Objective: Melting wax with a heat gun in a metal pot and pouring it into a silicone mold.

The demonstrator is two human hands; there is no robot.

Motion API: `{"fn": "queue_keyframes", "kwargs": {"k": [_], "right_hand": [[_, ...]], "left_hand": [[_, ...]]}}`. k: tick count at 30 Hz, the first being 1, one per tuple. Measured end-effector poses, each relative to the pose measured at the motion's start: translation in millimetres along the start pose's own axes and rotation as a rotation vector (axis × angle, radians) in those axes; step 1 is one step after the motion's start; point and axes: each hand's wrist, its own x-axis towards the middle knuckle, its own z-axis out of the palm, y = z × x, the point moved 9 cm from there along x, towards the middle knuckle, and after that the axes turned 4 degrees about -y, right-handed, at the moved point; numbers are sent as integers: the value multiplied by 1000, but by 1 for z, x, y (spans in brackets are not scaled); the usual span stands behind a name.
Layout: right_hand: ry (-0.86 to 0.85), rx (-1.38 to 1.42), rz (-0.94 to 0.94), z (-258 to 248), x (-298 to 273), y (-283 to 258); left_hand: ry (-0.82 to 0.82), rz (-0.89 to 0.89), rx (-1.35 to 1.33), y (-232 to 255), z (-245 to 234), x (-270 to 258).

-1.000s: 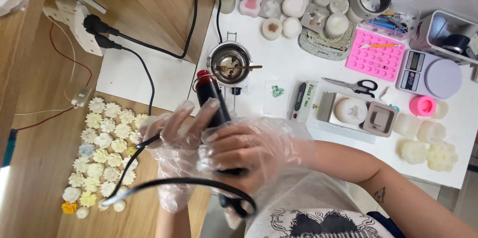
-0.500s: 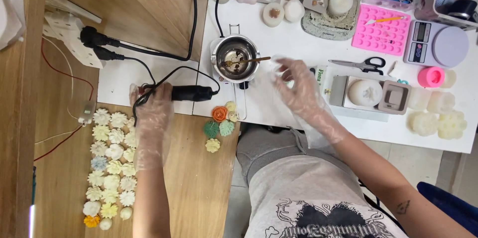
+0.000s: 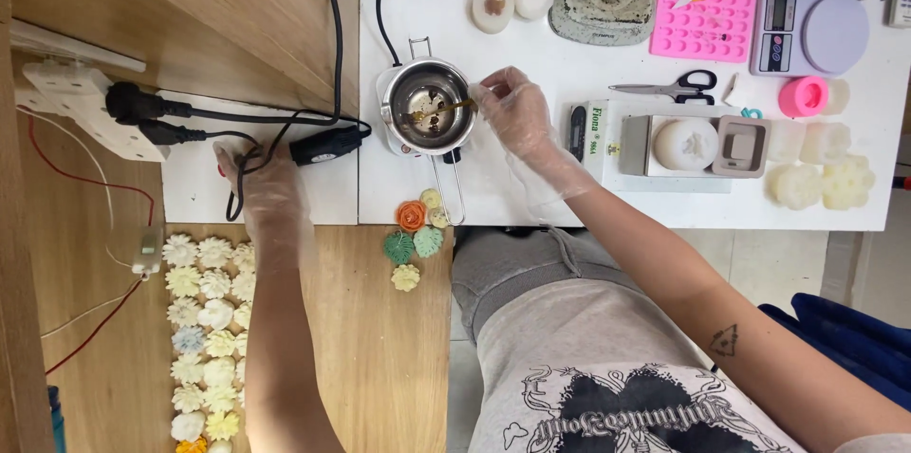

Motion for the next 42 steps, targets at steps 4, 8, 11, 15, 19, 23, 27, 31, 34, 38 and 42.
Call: {"fn": "queue_keyframes", "kwargs": {"k": [4, 8, 11, 15, 19, 23, 27, 31, 34, 38, 42], "right_hand": [[-14, 8, -16, -3, -13, -38], [-53, -9, -143, 6, -11, -56], [-117, 132, -144, 18, -12, -58], [-47, -68, -523, 6, -32, -91], [-22, -248, -759, -7, -42, -100], [-108, -313, -711, -15, -32, -86], [-65, -374, -669, -23, -24, -70], [-158, 22, -450, -29, -24, -61], [-70, -26, -399, -41, -31, -61], [-26, 52, -440, -55, -42, -63], [-32, 85, -519, -85, -66, -91]], "left_hand": [[259, -33, 2, 5, -3, 10], [4, 146, -313, 22, -49, -19], [-209, 391, -492, 40, -55, -38], [-295, 457, -909, 35, -75, -54], [-330, 411, -914, 50, -73, -56], [-547, 379, -1197, 106, -90, -86], [-775, 25, -1818, 130, -118, -136], [-648, 241, -2416, 192, -67, -102], [-482, 267, -2473, 205, -51, -95], [-375, 62, -2330, 211, -32, -92], [-159, 76, -1942, 209, -48, -101]]}}
